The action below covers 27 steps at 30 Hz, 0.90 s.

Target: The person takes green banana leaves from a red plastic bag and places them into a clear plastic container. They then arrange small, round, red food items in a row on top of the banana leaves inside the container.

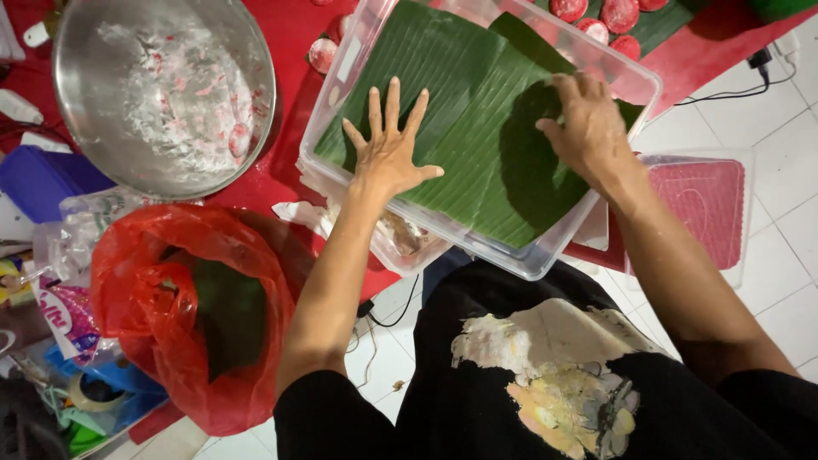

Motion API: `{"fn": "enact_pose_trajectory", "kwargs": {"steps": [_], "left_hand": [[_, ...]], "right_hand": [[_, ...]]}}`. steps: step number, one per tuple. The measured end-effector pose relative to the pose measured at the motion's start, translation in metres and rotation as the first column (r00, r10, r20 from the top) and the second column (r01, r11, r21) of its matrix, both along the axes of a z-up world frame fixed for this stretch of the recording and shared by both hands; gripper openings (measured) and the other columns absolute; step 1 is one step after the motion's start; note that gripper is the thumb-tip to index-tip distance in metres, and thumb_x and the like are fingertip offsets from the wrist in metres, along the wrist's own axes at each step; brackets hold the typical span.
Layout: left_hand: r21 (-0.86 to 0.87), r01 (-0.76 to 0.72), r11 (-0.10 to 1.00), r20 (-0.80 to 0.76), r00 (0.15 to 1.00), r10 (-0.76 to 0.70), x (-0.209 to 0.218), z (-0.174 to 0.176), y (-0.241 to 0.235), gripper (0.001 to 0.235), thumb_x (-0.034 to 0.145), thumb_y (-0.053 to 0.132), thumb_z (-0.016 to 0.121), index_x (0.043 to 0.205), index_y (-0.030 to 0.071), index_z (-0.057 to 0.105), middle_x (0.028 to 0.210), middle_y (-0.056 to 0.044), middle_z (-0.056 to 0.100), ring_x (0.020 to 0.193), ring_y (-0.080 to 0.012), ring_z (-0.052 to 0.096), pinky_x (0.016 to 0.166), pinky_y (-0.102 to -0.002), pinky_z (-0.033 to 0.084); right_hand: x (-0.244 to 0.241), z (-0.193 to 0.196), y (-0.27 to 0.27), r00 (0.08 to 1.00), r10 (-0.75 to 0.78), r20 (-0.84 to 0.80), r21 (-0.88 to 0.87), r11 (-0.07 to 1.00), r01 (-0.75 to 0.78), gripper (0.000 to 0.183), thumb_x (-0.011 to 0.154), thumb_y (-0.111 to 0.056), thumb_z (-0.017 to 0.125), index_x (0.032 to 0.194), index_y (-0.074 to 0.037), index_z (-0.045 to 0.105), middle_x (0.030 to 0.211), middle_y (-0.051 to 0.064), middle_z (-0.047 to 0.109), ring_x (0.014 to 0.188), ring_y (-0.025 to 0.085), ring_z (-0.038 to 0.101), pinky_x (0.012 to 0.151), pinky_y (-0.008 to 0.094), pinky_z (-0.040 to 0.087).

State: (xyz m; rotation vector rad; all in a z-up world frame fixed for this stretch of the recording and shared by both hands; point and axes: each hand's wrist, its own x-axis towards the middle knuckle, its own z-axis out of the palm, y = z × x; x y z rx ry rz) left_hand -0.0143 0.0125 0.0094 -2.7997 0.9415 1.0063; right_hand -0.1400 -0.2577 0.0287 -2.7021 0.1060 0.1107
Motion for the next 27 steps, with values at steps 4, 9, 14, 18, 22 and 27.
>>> {"fn": "enact_pose_trajectory", "kwargs": {"steps": [4,9,14,18,22,27], "left_hand": [[0.014,-0.004,1.0,-0.006,1.0,0.005,-0.004,0.0,0.0,0.132,0.086,0.072,0.081,0.165,0.034,-0.019,0.164,-0.011,-0.036,0.155,-0.0413,-0.025,0.114,-0.085,0.003],[-0.016,0.044,0.999,-0.005,0.999,-0.044,-0.006,-0.004,0.0,0.137,0.083,0.075,0.084,0.164,0.034,-0.019,0.165,-0.011,-0.034,0.155,-0.0417,-0.024,0.112,-0.086,0.004],[-0.117,0.047,0.992,0.025,0.999,-0.044,0.002,-0.024,0.008,0.136,0.081,0.081,0.083,0.166,0.035,-0.014,0.166,-0.008,-0.034,0.155,-0.0384,-0.025,0.112,-0.086,-0.005],[-0.237,0.07,0.969,0.1,0.994,-0.047,0.009,-0.034,0.013,0.111,0.098,0.078,0.066,0.17,0.03,-0.004,0.169,-0.007,-0.025,0.157,-0.037,-0.02,0.113,-0.085,-0.006],[-0.351,0.077,0.933,0.285,0.958,0.028,0.011,-0.054,0.016,0.092,0.107,0.082,0.048,0.171,0.03,0.006,0.172,-0.013,-0.013,0.161,-0.0393,-0.009,0.119,-0.08,0.003],[-0.354,0.108,0.929,0.311,0.951,0.008,0.015,-0.051,0.013,0.1,0.101,0.076,0.065,0.171,0.029,0.011,0.172,-0.013,-0.011,0.159,-0.0406,-0.009,0.118,-0.081,0.003]], "right_hand": [[0.012,-0.049,-0.01,0.99,-0.133,-0.047,-0.227,0.966,0.119,0.073,0.096,-0.028,0.076,0.153,0.004,0.043,0.137,0.032,0.051,0.121,0.048,0.048,0.098,0.062,0.045],[0.022,-0.058,-0.019,1.0,0.023,0.007,-0.027,0.999,-0.023,0.078,0.092,-0.025,0.076,0.155,0.006,0.043,0.157,0.033,0.036,0.142,0.053,0.029,0.115,0.065,0.025],[0.024,-0.003,-0.009,0.968,0.037,-0.249,0.077,0.997,-0.019,0.083,0.09,-0.026,0.074,0.16,-0.006,0.034,0.168,0.022,0.021,0.152,0.043,0.016,0.118,0.068,0.019],[0.023,-0.006,-0.011,0.974,0.104,-0.199,0.09,0.992,-0.088,0.09,0.084,-0.026,0.079,0.159,-0.002,0.035,0.168,0.023,0.022,0.154,0.043,0.016,0.117,0.072,0.015],[0.024,0.005,-0.007,0.968,0.143,-0.207,0.109,0.986,-0.122,0.091,0.084,-0.034,0.077,0.158,0.0,0.035,0.167,0.024,0.023,0.154,0.043,0.015,0.117,0.074,0.013],[0.024,0.002,-0.009,0.976,0.159,-0.146,0.118,0.983,-0.143,0.087,0.083,-0.036,0.078,0.154,0.0,0.042,0.163,0.023,0.03,0.151,0.046,0.024,0.112,0.08,0.018]]}}
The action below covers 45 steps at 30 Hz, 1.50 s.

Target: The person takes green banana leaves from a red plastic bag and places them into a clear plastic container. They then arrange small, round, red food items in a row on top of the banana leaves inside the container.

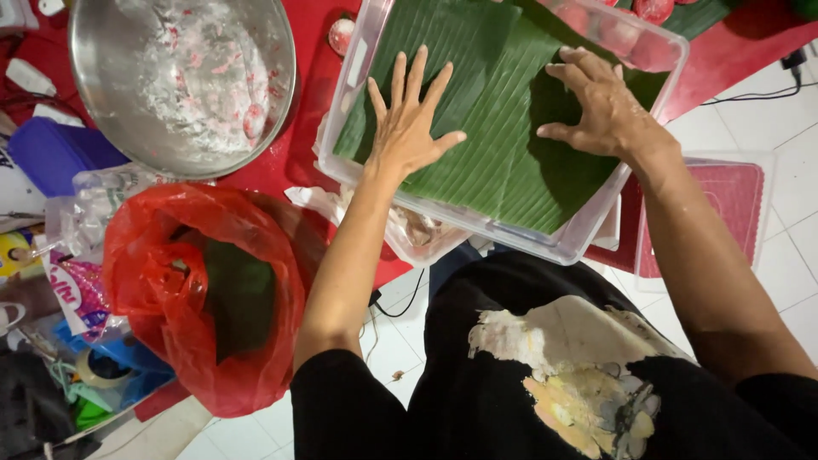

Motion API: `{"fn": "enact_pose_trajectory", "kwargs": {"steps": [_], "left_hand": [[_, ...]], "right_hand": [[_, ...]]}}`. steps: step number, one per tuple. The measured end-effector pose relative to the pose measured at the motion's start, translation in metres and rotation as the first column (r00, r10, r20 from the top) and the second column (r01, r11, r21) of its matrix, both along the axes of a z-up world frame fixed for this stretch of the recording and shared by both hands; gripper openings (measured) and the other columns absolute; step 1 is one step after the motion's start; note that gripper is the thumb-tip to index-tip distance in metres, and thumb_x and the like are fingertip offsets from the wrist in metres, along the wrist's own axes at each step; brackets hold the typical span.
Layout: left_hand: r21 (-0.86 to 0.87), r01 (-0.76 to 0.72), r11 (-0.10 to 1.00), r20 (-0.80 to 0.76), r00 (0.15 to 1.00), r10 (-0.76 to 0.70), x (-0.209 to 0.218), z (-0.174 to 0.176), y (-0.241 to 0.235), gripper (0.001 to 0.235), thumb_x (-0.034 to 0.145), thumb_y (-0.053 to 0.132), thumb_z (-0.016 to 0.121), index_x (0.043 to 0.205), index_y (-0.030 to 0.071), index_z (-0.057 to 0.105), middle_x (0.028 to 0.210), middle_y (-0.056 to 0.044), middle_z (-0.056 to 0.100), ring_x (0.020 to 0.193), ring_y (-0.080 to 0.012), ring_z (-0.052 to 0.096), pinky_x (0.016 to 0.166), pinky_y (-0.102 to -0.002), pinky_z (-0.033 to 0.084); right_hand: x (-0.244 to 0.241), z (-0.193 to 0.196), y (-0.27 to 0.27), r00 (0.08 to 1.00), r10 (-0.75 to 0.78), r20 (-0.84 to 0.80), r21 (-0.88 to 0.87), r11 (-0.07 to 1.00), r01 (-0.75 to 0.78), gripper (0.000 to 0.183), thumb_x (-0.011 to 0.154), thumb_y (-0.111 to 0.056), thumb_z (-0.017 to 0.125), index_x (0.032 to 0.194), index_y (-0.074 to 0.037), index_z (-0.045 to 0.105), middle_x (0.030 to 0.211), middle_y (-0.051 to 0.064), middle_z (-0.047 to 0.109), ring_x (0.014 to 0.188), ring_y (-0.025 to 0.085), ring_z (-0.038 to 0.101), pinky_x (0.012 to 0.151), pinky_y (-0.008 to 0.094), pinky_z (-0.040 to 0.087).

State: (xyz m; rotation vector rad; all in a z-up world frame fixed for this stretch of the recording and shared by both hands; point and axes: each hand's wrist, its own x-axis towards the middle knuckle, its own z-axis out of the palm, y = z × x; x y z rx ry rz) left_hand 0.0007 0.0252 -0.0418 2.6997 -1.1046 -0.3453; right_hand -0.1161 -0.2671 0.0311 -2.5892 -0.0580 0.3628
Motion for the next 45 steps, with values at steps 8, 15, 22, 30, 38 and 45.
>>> {"fn": "enact_pose_trajectory", "kwargs": {"steps": [8,15,22,30,38,45], "left_hand": [[0.024,0.084,0.996,-0.059,0.995,-0.083,-0.001,0.027,0.001,0.104,0.087,0.053,0.084,0.167,0.027,0.023,0.17,-0.013,-0.005,0.157,-0.043,-0.004,0.116,-0.082,0.004],[0.003,0.148,0.989,0.084,0.985,-0.148,-0.028,0.045,-0.009,0.084,0.08,0.029,0.08,0.153,0.015,0.04,0.16,-0.023,0.023,0.151,-0.0442,0.019,0.114,-0.075,0.023],[-0.06,0.238,0.969,-0.257,0.935,-0.245,-0.131,0.084,-0.006,0.084,0.074,0.059,0.081,0.134,0.007,0.057,0.134,-0.02,0.046,0.134,-0.0413,0.039,0.106,-0.069,0.036],[0.214,0.051,0.975,-0.105,0.994,-0.028,-0.134,0.058,0.019,0.101,0.071,0.023,0.091,0.156,0.011,0.04,0.152,-0.042,0.032,0.133,-0.0621,0.042,0.108,-0.074,0.03],[0.041,0.181,0.983,-0.049,0.983,-0.179,-0.121,0.02,0.051,0.057,0.077,0.018,0.081,0.131,0.023,0.066,0.124,-0.02,0.07,0.104,-0.0337,0.071,0.115,-0.056,0.034],[0.048,0.21,0.977,-0.066,0.976,-0.206,-0.118,0.056,0.036,0.063,0.072,0.032,0.086,0.131,0.02,0.068,0.124,-0.01,0.057,0.12,-0.0319,0.048,0.114,-0.06,0.031]], "right_hand": [[0.001,-0.017,-0.006,0.998,0.003,0.065,0.008,1.0,-0.004,0.085,0.082,-0.035,0.08,0.152,-0.003,0.046,0.162,0.024,0.033,0.149,0.046,0.029,0.111,0.079,0.021],[0.001,-0.034,-0.011,0.999,-0.002,0.054,-0.043,0.999,0.004,0.085,0.08,-0.04,0.082,0.152,-0.011,0.046,0.156,0.017,0.038,0.147,0.044,0.033,0.108,0.081,0.025],[0.002,-0.034,-0.009,0.998,-0.062,-0.013,-0.019,0.998,0.062,0.085,0.079,-0.044,0.082,0.151,-0.018,0.044,0.156,0.013,0.036,0.151,0.043,0.026,0.109,0.086,0.022],[0.0,-0.022,-0.003,0.998,-0.062,-0.004,-0.019,0.998,0.062,0.079,0.083,-0.039,0.08,0.149,-0.014,0.045,0.154,0.015,0.037,0.151,0.045,0.027,0.11,0.085,0.022],[0.005,-0.024,-0.004,0.999,-0.051,-0.002,-0.024,0.998,0.051,0.08,0.082,-0.044,0.08,0.149,-0.014,0.047,0.152,0.015,0.037,0.15,0.044,0.028,0.109,0.086,0.023],[0.004,-0.021,-0.002,0.995,-0.082,0.062,0.016,0.997,0.081,0.073,0.081,-0.043,0.08,0.144,-0.017,0.053,0.153,0.014,0.041,0.15,0.043,0.032,0.11,0.087,0.02]]}}
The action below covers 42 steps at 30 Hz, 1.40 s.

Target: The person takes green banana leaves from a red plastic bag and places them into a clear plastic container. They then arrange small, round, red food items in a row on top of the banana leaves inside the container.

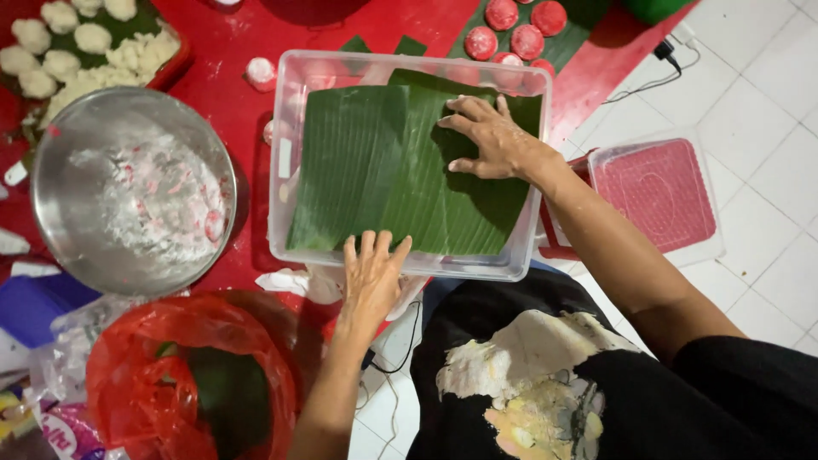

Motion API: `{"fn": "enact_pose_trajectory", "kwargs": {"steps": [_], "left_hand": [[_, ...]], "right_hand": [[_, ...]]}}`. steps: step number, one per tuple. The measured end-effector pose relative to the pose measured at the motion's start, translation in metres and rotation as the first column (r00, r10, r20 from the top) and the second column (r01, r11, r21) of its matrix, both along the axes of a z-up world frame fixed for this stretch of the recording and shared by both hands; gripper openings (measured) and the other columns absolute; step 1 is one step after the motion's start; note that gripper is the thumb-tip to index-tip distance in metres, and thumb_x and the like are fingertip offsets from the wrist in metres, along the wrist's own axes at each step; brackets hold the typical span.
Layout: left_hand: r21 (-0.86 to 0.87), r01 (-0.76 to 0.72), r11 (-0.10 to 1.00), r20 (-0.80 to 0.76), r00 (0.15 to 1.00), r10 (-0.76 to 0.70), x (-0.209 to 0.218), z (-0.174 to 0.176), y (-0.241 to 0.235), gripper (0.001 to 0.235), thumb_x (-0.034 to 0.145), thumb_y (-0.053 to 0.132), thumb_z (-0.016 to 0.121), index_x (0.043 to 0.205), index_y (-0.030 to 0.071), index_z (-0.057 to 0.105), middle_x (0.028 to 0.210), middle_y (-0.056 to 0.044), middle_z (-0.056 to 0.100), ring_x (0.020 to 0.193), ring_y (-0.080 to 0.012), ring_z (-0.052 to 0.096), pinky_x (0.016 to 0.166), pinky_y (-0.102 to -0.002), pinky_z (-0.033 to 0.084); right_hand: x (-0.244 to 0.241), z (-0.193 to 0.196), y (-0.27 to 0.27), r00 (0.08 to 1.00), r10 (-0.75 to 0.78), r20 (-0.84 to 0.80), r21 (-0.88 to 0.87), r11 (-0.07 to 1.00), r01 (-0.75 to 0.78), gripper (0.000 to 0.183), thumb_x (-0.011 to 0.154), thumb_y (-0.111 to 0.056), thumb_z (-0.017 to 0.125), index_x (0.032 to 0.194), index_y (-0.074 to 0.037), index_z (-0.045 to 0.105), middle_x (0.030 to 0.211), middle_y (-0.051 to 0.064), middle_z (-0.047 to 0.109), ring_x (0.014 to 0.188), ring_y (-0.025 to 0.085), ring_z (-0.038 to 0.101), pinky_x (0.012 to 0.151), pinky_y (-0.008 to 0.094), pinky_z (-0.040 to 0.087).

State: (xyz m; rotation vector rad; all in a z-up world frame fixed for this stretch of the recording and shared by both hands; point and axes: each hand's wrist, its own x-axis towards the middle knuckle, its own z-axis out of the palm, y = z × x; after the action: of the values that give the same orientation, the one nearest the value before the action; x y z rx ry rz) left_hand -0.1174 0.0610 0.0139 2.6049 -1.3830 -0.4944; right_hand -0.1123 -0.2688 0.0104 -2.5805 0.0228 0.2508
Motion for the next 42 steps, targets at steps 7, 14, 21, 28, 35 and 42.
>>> {"fn": "enact_pose_trajectory", "kwargs": {"steps": [7,14,21,28,35,42], "left_hand": [[-0.076,0.078,0.994,0.077,0.994,-0.072,-0.002,-0.018,0.008,0.059,0.091,0.06,0.056,0.13,0.016,0.064,0.142,-0.027,0.055,0.113,-0.0349,0.061,0.115,-0.062,0.028],[0.006,0.096,0.995,0.008,0.995,-0.096,0.003,-0.025,0.013,0.073,0.077,0.025,0.077,0.146,0.019,0.056,0.145,-0.019,0.059,0.11,-0.0286,0.065,0.12,-0.058,0.023],[0.224,-0.016,0.974,-0.345,0.934,0.094,0.019,0.038,-0.01,0.074,0.08,0.043,0.056,0.151,0.021,0.045,0.163,-0.01,0.031,0.15,-0.0357,0.026,0.123,-0.061,0.012],[0.287,-0.313,0.905,-0.046,0.939,0.34,0.009,0.011,-0.013,0.043,0.105,0.041,0.051,0.125,0.003,0.061,0.123,-0.027,0.057,0.112,-0.045,0.058,0.095,-0.06,0.048],[0.212,-0.457,0.864,0.138,0.889,0.437,0.013,0.002,-0.033,0.035,0.098,0.028,0.069,0.115,-0.001,0.061,0.101,-0.023,0.067,0.087,-0.0377,0.069,0.063,-0.047,0.062],[0.053,-0.468,0.882,0.269,0.857,0.439,0.03,-0.022,-0.038,0.049,0.08,0.007,0.076,0.124,0.006,0.053,0.108,-0.019,0.055,0.086,-0.0369,0.064,0.057,-0.049,0.06]], "right_hand": [[0.001,-0.038,-0.006,0.958,-0.042,0.285,-0.106,0.992,0.075,0.078,0.088,-0.035,0.082,0.151,-0.007,0.047,0.145,0.025,0.045,0.129,0.046,0.046,0.104,0.061,0.036],[0.005,-0.035,-0.005,0.988,0.012,0.157,-0.149,0.989,0.012,0.078,0.089,-0.049,0.076,0.153,-0.012,0.048,0.157,0.025,0.036,0.145,0.044,0.032,0.109,0.074,0.027],[0.004,-0.026,-0.005,0.992,0.032,0.123,-0.077,0.997,-0.023,0.073,0.091,-0.047,0.074,0.152,-0.015,0.049,0.157,0.023,0.036,0.148,0.043,0.028,0.112,0.076,0.02],[0.004,-0.031,-0.002,0.984,0.035,0.174,-0.116,0.993,-0.015,0.074,0.086,-0.041,0.081,0.149,-0.014,0.051,0.152,0.022,0.04,0.145,0.041,0.032,0.11,0.078,0.023],[0.005,-0.046,-0.007,0.951,0.118,0.287,-0.176,0.982,-0.069,0.076,0.087,-0.053,0.074,0.15,-0.015,0.055,0.153,0.023,0.045,0.14,0.045,0.04,0.105,0.075,0.028],[0.0,-0.021,-0.005,0.981,0.099,0.168,-0.063,0.994,-0.09,0.074,0.091,-0.049,0.07,0.151,-0.01,0.051,0.153,0.026,0.038,0.143,0.049,0.032,0.107,0.08,0.023]]}}
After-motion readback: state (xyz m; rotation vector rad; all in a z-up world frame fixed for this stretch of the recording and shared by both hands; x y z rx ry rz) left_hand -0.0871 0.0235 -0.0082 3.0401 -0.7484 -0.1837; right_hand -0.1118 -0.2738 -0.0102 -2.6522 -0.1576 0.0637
